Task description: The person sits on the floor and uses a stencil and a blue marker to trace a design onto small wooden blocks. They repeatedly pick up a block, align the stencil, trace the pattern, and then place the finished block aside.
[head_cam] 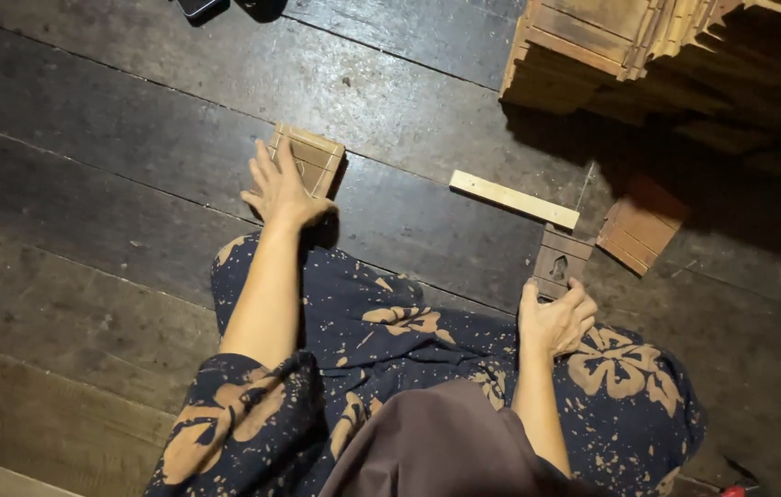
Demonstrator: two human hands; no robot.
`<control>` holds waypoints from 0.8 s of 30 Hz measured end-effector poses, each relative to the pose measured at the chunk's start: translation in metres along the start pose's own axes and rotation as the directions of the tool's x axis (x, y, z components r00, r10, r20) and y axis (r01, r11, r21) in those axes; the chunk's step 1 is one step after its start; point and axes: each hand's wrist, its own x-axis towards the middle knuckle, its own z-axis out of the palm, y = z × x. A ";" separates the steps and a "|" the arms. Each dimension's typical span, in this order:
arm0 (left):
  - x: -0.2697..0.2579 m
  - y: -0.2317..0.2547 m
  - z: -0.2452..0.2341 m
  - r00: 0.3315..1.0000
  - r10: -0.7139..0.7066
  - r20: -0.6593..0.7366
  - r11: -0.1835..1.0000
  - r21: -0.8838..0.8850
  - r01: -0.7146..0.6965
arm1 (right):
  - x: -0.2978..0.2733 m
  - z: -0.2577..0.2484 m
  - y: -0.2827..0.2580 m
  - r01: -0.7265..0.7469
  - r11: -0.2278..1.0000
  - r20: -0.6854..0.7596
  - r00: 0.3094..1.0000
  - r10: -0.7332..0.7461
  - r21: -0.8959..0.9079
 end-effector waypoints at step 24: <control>0.042 0.296 0.054 0.584 0.580 -0.568 0.485 -0.335 -0.808 | 0.035 -0.051 -0.036 -0.165 0.969 0.523 0.819 0.238 -0.183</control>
